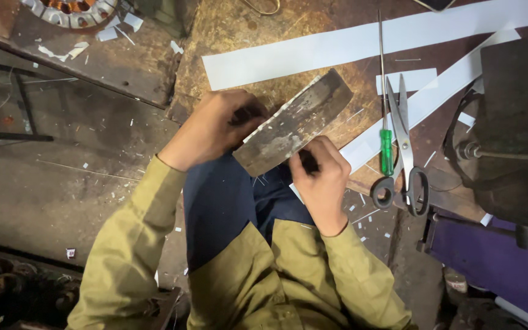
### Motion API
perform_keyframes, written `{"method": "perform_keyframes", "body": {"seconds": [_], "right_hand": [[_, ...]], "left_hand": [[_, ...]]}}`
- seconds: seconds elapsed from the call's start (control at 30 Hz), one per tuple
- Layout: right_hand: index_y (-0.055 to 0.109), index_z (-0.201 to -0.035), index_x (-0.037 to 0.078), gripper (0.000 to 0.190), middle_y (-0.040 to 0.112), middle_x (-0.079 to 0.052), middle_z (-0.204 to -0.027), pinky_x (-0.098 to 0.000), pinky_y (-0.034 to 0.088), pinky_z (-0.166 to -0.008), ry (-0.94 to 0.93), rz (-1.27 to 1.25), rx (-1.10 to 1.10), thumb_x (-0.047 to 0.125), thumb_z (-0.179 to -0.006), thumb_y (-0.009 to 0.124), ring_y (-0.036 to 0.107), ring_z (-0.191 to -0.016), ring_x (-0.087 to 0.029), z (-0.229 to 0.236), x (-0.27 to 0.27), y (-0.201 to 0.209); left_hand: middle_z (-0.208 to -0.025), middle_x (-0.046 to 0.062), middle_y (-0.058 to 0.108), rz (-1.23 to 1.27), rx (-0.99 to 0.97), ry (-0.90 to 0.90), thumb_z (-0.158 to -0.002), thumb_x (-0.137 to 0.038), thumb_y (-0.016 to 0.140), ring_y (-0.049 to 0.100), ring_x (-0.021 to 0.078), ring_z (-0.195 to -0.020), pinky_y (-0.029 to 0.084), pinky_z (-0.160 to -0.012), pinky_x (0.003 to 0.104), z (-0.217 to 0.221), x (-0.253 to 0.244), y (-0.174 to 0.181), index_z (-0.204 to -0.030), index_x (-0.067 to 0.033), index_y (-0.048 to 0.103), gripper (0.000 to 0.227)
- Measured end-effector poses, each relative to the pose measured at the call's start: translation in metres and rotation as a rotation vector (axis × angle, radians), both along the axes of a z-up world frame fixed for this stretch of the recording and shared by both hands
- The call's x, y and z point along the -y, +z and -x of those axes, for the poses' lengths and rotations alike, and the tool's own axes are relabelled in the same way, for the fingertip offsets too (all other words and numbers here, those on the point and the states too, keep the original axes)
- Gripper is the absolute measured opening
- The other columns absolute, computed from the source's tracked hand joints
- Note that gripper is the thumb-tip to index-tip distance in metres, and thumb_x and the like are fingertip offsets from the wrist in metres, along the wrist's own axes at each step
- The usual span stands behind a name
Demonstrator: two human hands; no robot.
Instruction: The person cuts narrow strips of white insulating paper with scissors and inserts them into the slots of a motor stator. They repeatedly trim the paper and use a screwdriver to press the strips into place within the stator slots.
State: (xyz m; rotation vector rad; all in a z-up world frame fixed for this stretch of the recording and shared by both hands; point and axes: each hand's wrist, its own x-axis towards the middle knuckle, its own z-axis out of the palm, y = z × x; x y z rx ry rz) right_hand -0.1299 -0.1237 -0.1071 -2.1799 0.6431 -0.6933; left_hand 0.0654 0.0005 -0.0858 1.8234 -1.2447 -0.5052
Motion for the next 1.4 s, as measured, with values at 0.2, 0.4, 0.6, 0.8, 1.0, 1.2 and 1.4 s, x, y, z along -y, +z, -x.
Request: {"method": "perform_keyframes", "body": {"seconds": [0.2, 0.4, 0.6, 0.8, 1.0, 1.2, 1.4], "right_hand": [[0.063, -0.087, -0.003, 0.016, 0.062, -0.012, -0.082, -0.0324, 0.050, -0.064, -0.065, -0.026, 0.021, 0.000, -0.080, 0.076, 0.065, -0.066, -0.025, -0.002, -0.001, -0.008], [0.063, -0.091, -0.003, 0.021, 0.059, -0.013, -0.085, -0.0343, 0.050, -0.067, -0.044, 0.059, 0.049, 0.000, -0.074, 0.075, 0.063, -0.071, -0.028, -0.004, -0.001, -0.007], [0.069, -0.100, -0.002, 0.027, 0.064, -0.011, -0.085, -0.0309, 0.050, -0.064, -0.101, -0.067, 0.012, 0.000, -0.073, 0.070, 0.064, -0.066, -0.023, -0.009, -0.002, -0.004], [0.068, -0.105, -0.003, 0.033, 0.061, -0.014, -0.088, -0.0312, 0.049, -0.066, -0.114, -0.033, 0.043, -0.001, -0.072, 0.065, 0.059, -0.068, -0.026, -0.010, -0.007, -0.001], [0.065, -0.091, -0.003, 0.017, 0.059, -0.011, -0.079, -0.0289, 0.047, -0.061, -0.101, -0.092, 0.000, -0.001, -0.075, 0.070, 0.060, -0.062, -0.019, -0.004, 0.000, -0.005], [0.065, -0.086, -0.003, 0.010, 0.064, -0.008, -0.082, -0.0244, 0.048, -0.060, -0.106, -0.194, -0.007, -0.005, -0.081, 0.073, 0.063, -0.065, -0.011, -0.002, 0.006, -0.003], [0.070, -0.091, -0.003, 0.010, 0.071, -0.007, -0.085, -0.0216, 0.050, -0.061, -0.077, -0.279, 0.083, -0.002, -0.087, 0.079, 0.067, -0.069, -0.008, 0.022, 0.003, 0.021]], "left_hand": [[-0.101, 0.013, 0.075, 0.039, -0.016, -0.144, -0.087, -0.009, 0.078, 0.074, 0.0292, -0.090, 0.059, -0.080, 0.037, -0.015, 0.010, -0.003, -0.106, -0.0028, 0.073, 0.021], [-0.096, 0.013, 0.075, -0.018, 0.016, -0.257, -0.081, -0.006, 0.078, 0.073, 0.0295, -0.089, 0.058, -0.079, 0.037, -0.029, 0.021, -0.002, -0.103, -0.0034, 0.075, 0.023], [-0.102, 0.010, 0.075, 0.057, -0.029, -0.325, -0.082, -0.005, 0.077, 0.074, 0.0271, -0.094, 0.059, -0.083, 0.037, -0.034, 0.020, -0.011, -0.105, -0.0038, 0.074, 0.023], [-0.105, 0.012, 0.072, 0.030, -0.060, -0.394, -0.083, -0.005, 0.077, 0.072, 0.0264, -0.095, 0.059, -0.082, 0.036, -0.039, 0.024, -0.017, -0.106, -0.0012, 0.071, 0.025], [-0.100, 0.012, 0.071, 0.040, -0.065, -0.403, -0.078, -0.004, 0.076, 0.071, 0.0250, -0.088, 0.058, -0.078, 0.035, -0.041, 0.025, -0.020, -0.104, 0.0002, 0.070, 0.027], [-0.088, 0.014, 0.067, -0.030, 0.067, -0.327, -0.070, -0.006, 0.080, 0.067, 0.0283, -0.078, 0.054, -0.072, 0.037, -0.045, 0.022, -0.015, -0.094, -0.0003, 0.068, 0.027], [-0.090, 0.014, 0.065, 0.015, 0.109, -0.291, -0.071, -0.006, 0.080, 0.066, 0.0327, -0.081, 0.054, -0.073, 0.040, -0.039, 0.014, -0.013, -0.096, 0.0005, 0.067, 0.029]]}}
